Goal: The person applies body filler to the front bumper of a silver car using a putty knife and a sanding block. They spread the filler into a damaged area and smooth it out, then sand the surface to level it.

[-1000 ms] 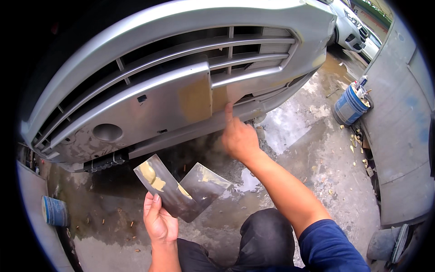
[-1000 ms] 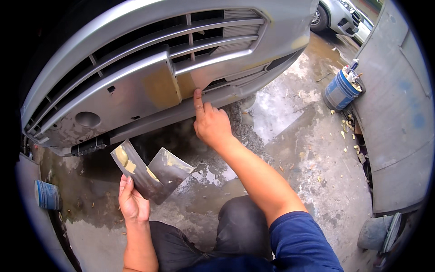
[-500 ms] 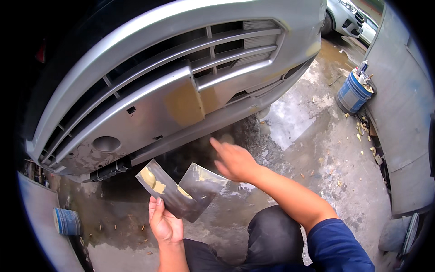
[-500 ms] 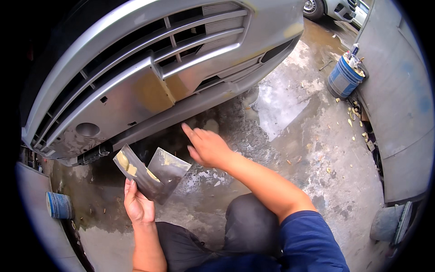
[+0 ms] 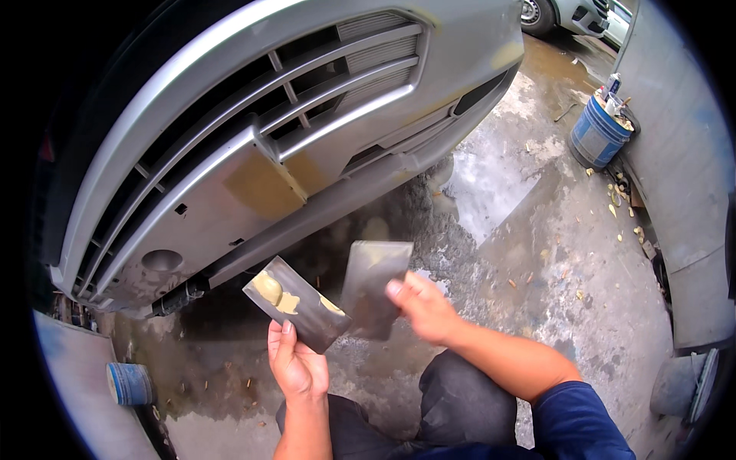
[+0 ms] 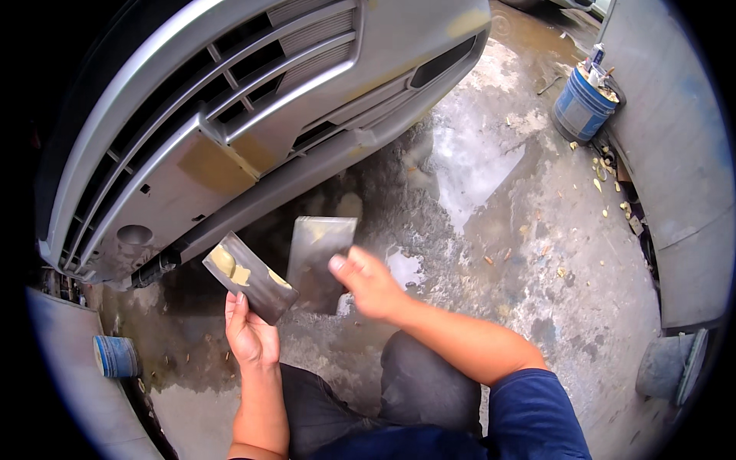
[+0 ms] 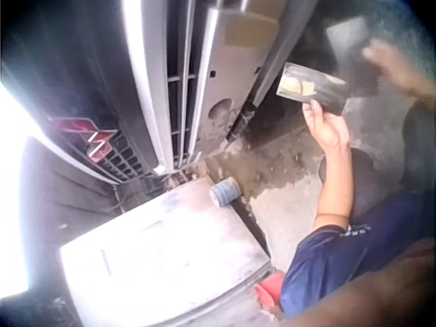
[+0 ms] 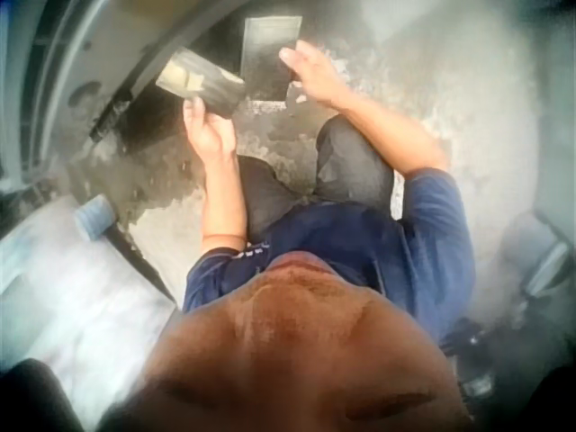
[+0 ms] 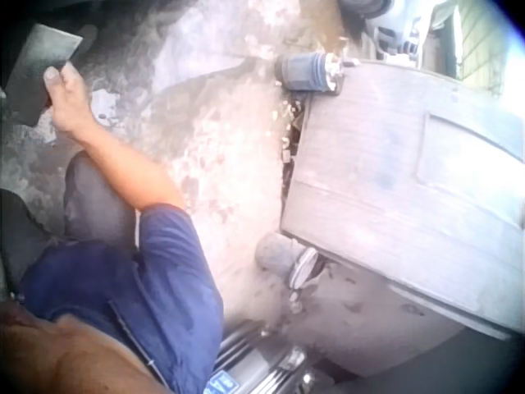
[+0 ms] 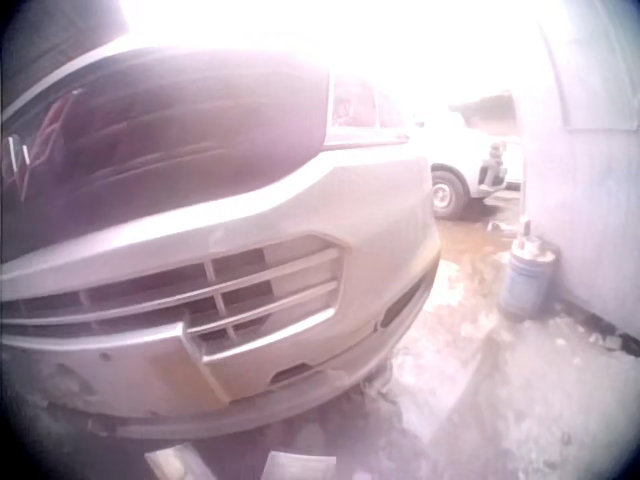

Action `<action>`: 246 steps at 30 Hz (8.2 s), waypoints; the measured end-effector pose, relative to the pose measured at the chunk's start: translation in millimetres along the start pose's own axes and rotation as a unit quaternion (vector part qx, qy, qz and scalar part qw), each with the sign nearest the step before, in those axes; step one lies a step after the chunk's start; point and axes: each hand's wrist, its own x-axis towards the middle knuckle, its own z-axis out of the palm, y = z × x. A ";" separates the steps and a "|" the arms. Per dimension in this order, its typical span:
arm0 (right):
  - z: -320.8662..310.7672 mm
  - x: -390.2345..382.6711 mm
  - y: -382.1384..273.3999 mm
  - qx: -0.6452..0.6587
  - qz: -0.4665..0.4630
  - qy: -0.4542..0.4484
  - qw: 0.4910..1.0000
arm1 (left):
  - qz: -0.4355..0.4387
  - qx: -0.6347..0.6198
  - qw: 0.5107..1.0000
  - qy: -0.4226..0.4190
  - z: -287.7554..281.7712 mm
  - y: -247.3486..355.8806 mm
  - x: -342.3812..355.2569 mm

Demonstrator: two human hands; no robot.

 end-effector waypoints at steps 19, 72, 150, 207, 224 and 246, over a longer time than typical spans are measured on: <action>-58.9 -44.5 -21.9 -0.038 -0.069 -0.042 0.996 | 0.167 0.108 0.976 -0.085 73.2 -52.7 -10.3; -88.0 -37.8 -89.0 -0.655 -0.430 0.035 0.621 | 0.026 0.290 0.946 -0.144 75.5 -60.5 -3.7; -92.6 100.7 3.5 -0.512 -0.362 0.255 0.736 | -0.074 0.278 0.954 0.082 -15.4 -12.6 -9.7; -94.8 89.0 -53.1 -0.483 -0.126 0.148 0.854 | -0.076 0.246 0.965 0.055 -6.8 -17.7 -3.6; -93.2 58.1 -32.2 -0.365 -0.261 0.072 0.890 | -0.069 0.149 0.986 0.043 -0.5 -33.5 -0.6; -60.9 87.4 -63.0 -0.706 -0.190 0.232 0.641 | -0.069 0.129 0.986 0.075 -3.2 -30.5 14.5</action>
